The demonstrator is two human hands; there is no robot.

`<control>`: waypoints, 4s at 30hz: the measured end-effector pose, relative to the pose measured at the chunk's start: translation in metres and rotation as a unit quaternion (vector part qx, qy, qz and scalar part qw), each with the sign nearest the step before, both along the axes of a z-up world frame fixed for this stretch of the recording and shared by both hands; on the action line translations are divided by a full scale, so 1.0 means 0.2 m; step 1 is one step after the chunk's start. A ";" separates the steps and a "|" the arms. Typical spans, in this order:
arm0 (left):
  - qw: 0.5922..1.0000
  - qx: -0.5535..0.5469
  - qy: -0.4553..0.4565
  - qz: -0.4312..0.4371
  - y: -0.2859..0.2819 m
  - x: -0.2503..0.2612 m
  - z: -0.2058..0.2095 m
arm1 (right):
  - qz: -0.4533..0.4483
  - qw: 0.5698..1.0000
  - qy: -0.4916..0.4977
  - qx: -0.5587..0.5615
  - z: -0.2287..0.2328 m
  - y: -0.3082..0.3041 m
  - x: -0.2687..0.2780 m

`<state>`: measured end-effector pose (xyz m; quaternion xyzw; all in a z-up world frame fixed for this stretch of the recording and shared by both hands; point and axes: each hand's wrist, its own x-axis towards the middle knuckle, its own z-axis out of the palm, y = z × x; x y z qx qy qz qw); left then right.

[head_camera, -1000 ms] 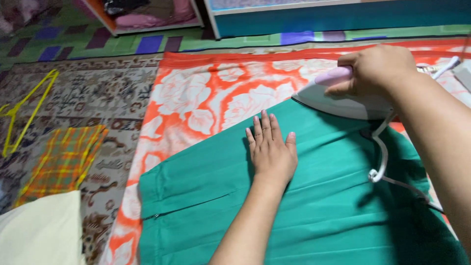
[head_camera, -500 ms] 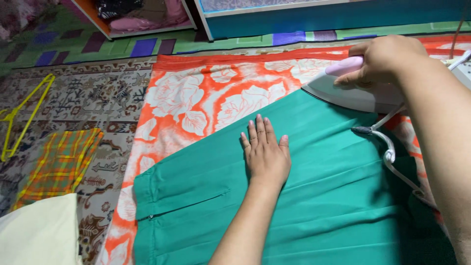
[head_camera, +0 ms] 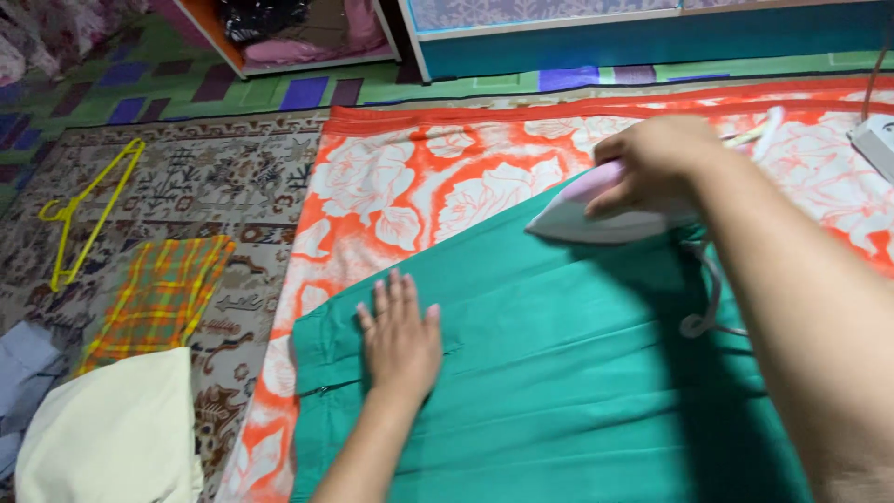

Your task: The recorder uses an iron to remove wrinkles from a green pleated skirt laid out on a padded surface.

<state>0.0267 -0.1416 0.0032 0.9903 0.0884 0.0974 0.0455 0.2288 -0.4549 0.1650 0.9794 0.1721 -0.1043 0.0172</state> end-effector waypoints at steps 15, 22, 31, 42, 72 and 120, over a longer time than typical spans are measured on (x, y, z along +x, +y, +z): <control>0.996 0.041 -0.058 0.047 0.48 -0.34 -0.01 | 0.180 0.978 -0.032 0.099 -0.03 0.91 -0.48; 0.994 0.022 -0.068 0.086 0.46 -0.31 -0.03 | 0.176 0.974 -0.034 0.136 -0.03 1.15 -0.60; 0.984 -0.075 -0.128 0.095 0.45 -0.33 -0.03 | 0.194 0.970 -0.049 0.136 -0.03 1.28 -0.67; 0.989 -0.002 -0.112 0.096 0.45 -0.30 -0.07 | 0.171 0.977 -0.027 0.122 -0.02 1.21 -0.63; 0.995 -0.080 -0.064 -0.022 -0.48 0.01 0.04 | -0.073 0.992 -0.100 -0.018 -0.15 -0.37 0.23; 0.994 -0.021 -0.014 0.108 0.37 -0.39 0.01 | 0.000 1.000 0.005 -0.009 -0.02 0.23 -0.62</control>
